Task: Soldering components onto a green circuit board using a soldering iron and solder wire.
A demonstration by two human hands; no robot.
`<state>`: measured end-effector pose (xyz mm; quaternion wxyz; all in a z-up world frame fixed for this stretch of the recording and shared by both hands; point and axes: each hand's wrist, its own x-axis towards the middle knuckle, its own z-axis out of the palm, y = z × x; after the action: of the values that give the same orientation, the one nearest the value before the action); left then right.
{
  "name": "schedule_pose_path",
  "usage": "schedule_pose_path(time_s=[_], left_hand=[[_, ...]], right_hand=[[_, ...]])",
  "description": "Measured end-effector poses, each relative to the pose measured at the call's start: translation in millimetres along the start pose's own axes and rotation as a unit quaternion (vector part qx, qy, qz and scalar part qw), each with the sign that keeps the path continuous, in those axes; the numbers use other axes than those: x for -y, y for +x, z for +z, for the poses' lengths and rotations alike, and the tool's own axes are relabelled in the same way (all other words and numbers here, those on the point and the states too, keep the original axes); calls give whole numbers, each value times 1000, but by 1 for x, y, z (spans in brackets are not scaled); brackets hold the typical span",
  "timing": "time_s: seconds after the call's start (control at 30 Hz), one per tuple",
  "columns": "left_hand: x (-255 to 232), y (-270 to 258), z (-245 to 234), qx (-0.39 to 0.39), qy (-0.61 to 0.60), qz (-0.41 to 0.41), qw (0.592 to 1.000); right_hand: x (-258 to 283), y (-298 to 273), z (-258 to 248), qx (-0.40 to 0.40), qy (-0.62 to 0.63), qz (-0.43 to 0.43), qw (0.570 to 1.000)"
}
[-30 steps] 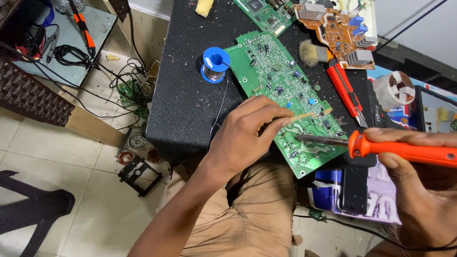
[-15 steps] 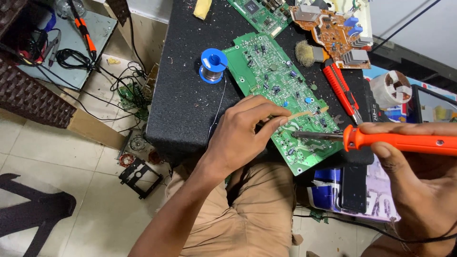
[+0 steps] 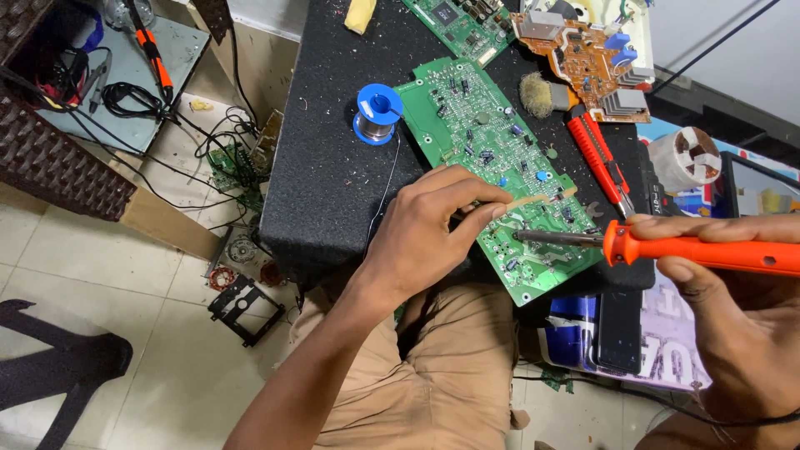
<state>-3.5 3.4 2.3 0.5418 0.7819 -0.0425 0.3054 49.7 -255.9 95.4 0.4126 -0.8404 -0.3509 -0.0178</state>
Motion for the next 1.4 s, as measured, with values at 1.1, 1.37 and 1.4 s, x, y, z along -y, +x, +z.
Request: schedule_pose_path(time_s=[1.1, 1.37, 1.4], left_hand=[[-4, 9, -2, 56, -52, -25, 997], [-5, 10, -1, 63, -45, -36, 996], [-5, 10, 0, 62, -39, -33, 997]], right_hand=[[15, -6, 8, -47, 11, -37, 998], [16, -5, 7, -58, 24, -30, 998], [17, -5, 8, -60, 31, -25, 997]])
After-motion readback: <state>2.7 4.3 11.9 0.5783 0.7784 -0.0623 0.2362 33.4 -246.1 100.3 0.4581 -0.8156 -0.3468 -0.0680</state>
